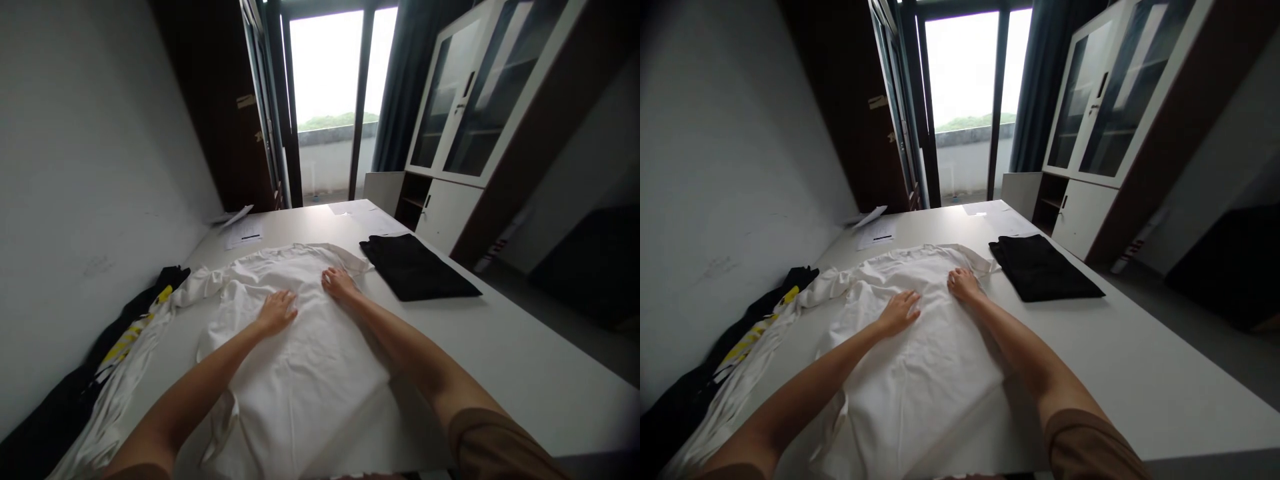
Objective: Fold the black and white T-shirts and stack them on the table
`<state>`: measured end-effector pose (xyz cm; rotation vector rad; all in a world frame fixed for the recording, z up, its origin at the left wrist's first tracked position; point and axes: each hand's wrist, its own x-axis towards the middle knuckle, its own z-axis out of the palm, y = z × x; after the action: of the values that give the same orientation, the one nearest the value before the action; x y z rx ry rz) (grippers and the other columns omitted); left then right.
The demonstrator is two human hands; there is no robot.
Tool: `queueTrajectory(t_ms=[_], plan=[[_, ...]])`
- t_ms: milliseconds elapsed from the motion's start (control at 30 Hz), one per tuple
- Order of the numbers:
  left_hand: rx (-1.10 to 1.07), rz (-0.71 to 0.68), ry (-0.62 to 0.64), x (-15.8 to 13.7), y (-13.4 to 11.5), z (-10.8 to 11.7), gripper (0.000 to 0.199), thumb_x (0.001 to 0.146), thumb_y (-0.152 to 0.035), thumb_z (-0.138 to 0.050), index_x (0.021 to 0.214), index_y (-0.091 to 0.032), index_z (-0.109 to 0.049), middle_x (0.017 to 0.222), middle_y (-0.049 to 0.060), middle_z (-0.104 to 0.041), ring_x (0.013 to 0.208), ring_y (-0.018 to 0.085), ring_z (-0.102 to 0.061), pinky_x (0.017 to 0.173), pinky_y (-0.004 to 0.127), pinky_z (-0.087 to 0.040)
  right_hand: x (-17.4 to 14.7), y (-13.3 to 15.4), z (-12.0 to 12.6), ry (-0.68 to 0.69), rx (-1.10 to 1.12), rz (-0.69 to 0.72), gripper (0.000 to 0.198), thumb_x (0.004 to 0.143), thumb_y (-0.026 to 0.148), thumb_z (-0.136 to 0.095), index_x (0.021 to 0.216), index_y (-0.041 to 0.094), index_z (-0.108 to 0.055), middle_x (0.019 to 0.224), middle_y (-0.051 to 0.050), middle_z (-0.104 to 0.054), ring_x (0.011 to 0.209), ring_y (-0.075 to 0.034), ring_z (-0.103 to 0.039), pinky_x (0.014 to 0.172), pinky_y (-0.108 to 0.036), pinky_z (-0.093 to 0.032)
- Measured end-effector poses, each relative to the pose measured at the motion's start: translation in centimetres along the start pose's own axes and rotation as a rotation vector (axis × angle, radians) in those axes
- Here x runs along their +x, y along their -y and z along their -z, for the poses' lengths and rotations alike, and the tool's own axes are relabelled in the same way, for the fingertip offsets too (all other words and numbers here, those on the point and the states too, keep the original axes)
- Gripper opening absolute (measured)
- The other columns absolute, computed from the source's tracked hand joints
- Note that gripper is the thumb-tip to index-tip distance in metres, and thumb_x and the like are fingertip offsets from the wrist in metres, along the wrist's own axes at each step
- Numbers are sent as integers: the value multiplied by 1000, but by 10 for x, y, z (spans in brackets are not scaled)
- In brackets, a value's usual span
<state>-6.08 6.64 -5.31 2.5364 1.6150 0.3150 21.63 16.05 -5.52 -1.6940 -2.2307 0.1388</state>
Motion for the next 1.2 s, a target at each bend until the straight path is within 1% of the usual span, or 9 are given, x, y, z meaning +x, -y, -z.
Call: queueTrajectory(t_ms=[100, 167, 500, 633, 800, 900, 1000, 1100, 1200], plan=[[1, 3, -82, -3, -1, -9, 49, 99, -43, -49, 146, -28, -51, 158, 10, -44, 147, 30, -37, 121, 57, -26, -6, -1, -5, -21, -21, 16, 38, 100, 39, -50, 131, 24, -66, 146, -11, -56, 136, -27, -48, 116, -37, -29], [-7, 1, -95, -3, 1, -11, 48, 100, -43, -48, 146, -28, -52, 158, 9, -44, 147, 30, -37, 122, 57, -24, -7, -1, -6, -10, -29, 12, 39, 100, 39, -50, 133, 24, -65, 148, -11, -55, 137, -28, -47, 116, -38, -29], [-16, 5, -78, -3, 3, -12, 50, 101, -44, -47, 148, -28, -49, 161, 9, -41, 149, 31, -34, 123, 57, -22, -8, 0, -5, -21, -43, 33, 38, 100, 38, -50, 133, 25, -64, 145, -11, -57, 135, -28, -49, 116, -38, -29], [19, 18, -23, -1, 5, -13, 55, 102, -50, -43, 152, -28, -45, 165, 9, -35, 153, 31, -28, 124, 58, -18, -4, -5, -10, -40, -19, 48, 37, 100, 38, -53, 131, 24, -66, 145, -10, -57, 135, -27, -49, 117, -38, -30], [69, 57, 76, 6, 9, -12, 67, 101, -63, -35, 160, -31, -32, 170, 7, -22, 157, 30, -16, 125, 60, -9, 4, -23, -8, -8, 103, 64, 31, 98, 35, -58, 126, 25, -68, 141, -8, -61, 129, -24, -55, 111, -35, -39], [73, 76, 104, 12, 11, -11, 70, 101, -66, -32, 161, -31, -29, 171, 7, -18, 158, 31, -13, 124, 62, -6, 0, -40, -2, -83, 150, 42, 26, 99, 30, -54, 119, 24, -70, 130, -7, -67, 121, -22, -60, 107, -33, -42], [70, 84, 107, 17, 14, -11, 69, 101, -65, -31, 162, -32, -28, 172, 7, -16, 158, 32, -12, 123, 64, -7, -11, -59, 2, -156, 98, -15, 27, 99, 32, -53, 117, 22, -71, 128, -8, -67, 121, -24, -59, 109, -35, -41], [70, 76, 92, 18, 16, -13, 68, 102, -64, -31, 162, -32, -28, 172, 7, -16, 158, 32, -12, 123, 64, -7, -20, -74, 0, -145, 12, -58, 33, 99, 36, -54, 124, 21, -69, 136, -11, -63, 128, -27, -54, 110, -36, -39], [72, 68, 79, 19, 18, -14, 68, 102, -64, -31, 162, -32, -28, 172, 6, -16, 158, 33, -12, 123, 64, -6, -18, -82, -8, -111, -49, -76, 46, 100, 43, -52, 140, 22, -60, 147, -12, -55, 139, -30, -44, 115, -42, -34]])
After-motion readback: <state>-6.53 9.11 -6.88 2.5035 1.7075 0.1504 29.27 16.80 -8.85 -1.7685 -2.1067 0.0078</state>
